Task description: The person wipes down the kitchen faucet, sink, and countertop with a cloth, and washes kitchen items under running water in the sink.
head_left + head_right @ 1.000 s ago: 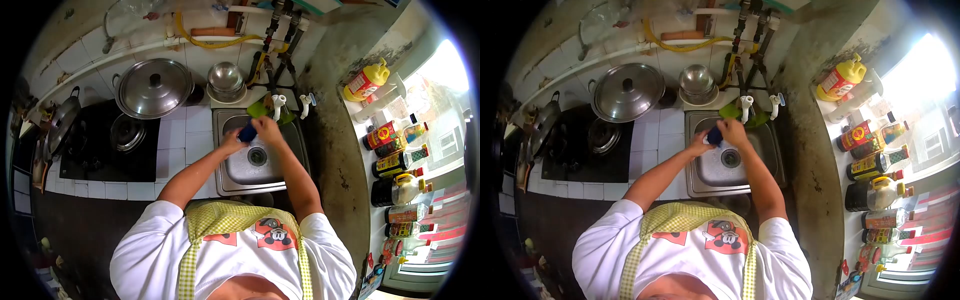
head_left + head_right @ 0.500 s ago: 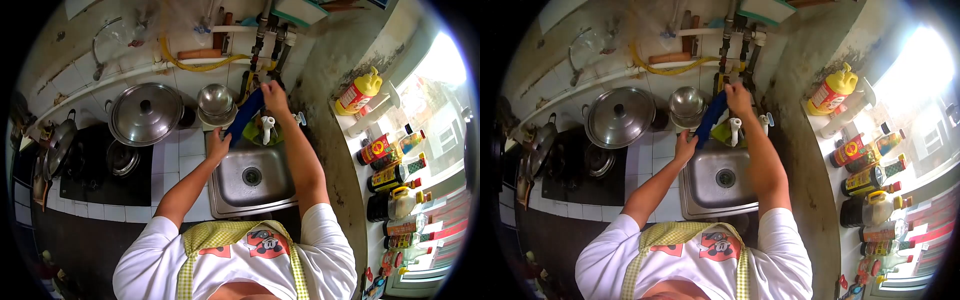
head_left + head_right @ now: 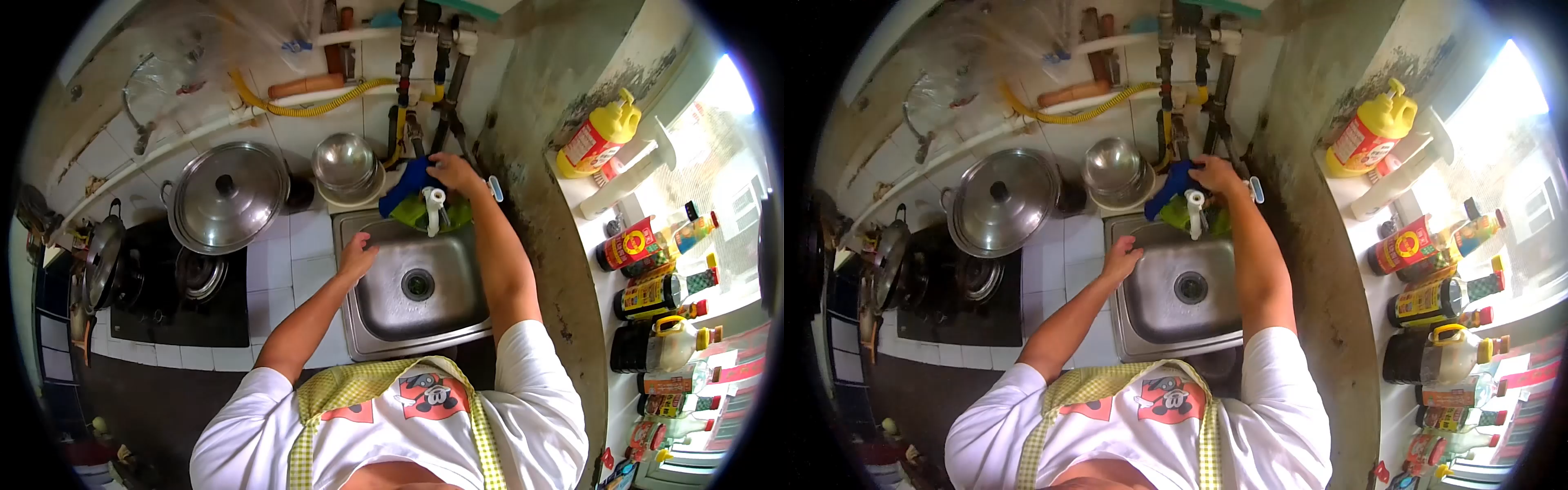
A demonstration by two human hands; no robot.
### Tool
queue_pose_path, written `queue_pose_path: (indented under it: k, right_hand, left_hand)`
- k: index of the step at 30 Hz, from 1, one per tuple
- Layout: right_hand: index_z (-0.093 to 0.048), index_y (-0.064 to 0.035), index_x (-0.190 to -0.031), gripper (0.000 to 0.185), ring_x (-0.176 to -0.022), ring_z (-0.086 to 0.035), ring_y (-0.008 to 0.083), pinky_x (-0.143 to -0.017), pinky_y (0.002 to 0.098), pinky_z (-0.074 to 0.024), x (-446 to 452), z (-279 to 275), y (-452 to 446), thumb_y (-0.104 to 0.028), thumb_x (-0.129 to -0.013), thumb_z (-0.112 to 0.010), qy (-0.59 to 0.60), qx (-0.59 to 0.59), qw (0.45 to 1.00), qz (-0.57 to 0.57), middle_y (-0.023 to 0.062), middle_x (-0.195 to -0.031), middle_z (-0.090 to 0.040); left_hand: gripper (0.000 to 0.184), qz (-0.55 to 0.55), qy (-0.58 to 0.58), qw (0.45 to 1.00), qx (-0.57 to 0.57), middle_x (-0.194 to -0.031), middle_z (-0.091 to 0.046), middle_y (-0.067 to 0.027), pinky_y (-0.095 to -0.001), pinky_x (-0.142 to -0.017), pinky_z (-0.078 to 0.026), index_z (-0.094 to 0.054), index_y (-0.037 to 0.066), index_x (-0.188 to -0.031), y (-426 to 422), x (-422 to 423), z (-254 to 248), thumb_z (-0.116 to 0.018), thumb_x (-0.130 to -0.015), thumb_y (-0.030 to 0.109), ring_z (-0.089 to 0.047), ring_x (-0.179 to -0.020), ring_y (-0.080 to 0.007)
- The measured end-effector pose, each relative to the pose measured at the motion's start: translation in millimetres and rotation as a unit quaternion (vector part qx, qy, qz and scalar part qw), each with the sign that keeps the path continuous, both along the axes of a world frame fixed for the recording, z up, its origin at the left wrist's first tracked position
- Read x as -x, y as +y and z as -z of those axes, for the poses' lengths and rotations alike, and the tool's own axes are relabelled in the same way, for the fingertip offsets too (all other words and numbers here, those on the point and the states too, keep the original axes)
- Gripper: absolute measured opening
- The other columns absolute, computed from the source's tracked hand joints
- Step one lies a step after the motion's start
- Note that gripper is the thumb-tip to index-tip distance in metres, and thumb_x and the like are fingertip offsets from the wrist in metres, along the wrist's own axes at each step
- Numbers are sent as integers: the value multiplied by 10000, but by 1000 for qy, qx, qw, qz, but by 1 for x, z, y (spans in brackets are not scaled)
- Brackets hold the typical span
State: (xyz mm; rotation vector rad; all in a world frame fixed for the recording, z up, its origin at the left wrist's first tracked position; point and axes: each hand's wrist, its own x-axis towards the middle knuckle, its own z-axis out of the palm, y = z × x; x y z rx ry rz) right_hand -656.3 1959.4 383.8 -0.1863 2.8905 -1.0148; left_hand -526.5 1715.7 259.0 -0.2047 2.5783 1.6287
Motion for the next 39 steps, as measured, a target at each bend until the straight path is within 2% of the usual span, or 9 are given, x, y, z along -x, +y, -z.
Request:
queue_pose_path:
  k: [3,5,9,11,13,15,25,33,39]
  right_hand:
    - [-547,-60,-1056,399,-877,-573,296,-758,347,-447,-14,2,4,-296,-738,-592,164,30,985,39,136,-959,-599]
    - [-523,15,-991,298,-606,-546,145,-506,254,-428,-58,-19,-1,-227,-818,-517,81,407,909,43,86,-718,-573]
    - [-538,-55,-750,213,-573,-528,116,-480,217,-404,-141,83,33,-241,-840,-486,-82,652,747,-102,62,-677,-563]
    - [-555,-39,-779,204,-573,-546,159,-495,281,-427,-165,149,18,-241,-787,-530,-281,486,827,34,74,-691,-582]
    - [-566,3,-810,281,-690,-592,258,-599,355,-472,-179,289,22,-271,-750,-538,-212,49,971,-94,145,-785,-605]
    - [-560,24,-905,374,-854,-566,352,-756,406,-453,-187,306,1,-303,-727,-523,-215,-93,959,-156,221,-919,-583]
    - [-473,7,-1081,537,-1012,-498,354,-863,407,-407,-167,349,-46,-427,-763,-464,-379,-144,914,-14,237,-1087,-506]
    - [-622,-98,-810,212,-846,-564,328,-746,418,-452,-178,344,-49,-234,-684,-520,-183,-143,965,122,148,-883,-590]
    - [-569,-34,-981,347,-836,-569,348,-737,412,-456,-180,276,-49,-277,-734,-549,-55,-27,996,61,184,-933,-587]
  left_hand:
    - [358,26,-61,997,-33,-995,-571,-155,-330,-738,-438,-548,69,-1006,-4,-4,17,-615,-688,219,-555,-902,-249]
    - [256,104,-100,989,29,-830,-600,-94,-302,-690,-440,-568,40,-926,-11,-11,24,-595,-716,184,-571,-802,-179]
    - [190,145,-26,975,164,-707,-591,-84,-299,-602,-447,-589,51,-849,-12,-49,32,-592,-721,192,-581,-697,-168]
    - [190,148,-90,975,138,-703,-585,-99,-301,-571,-438,-591,70,-860,-13,-63,42,-593,-725,203,-582,-693,-166]
    - [205,151,-101,972,152,-730,-585,-99,-306,-568,-435,-591,68,-864,-13,-78,47,-599,-724,218,-573,-665,-169]
    - [208,187,-81,965,164,-778,-586,-97,-304,-559,-431,-591,68,-867,-14,-93,49,-600,-722,216,-552,-621,-170]
    - [191,143,-131,976,96,-821,-594,-86,-274,-617,-450,-584,38,-894,-22,-129,35,-598,-742,154,-561,-701,-162]
    - [176,110,-151,982,15,-773,-608,-98,-287,-605,-460,-587,45,-858,-27,-136,33,-584,-747,181,-585,-669,-180]
    - [159,124,-126,983,48,-763,-613,-88,-330,-632,-458,-597,81,-791,-36,-138,52,-572,-721,221,-588,-707,-208]
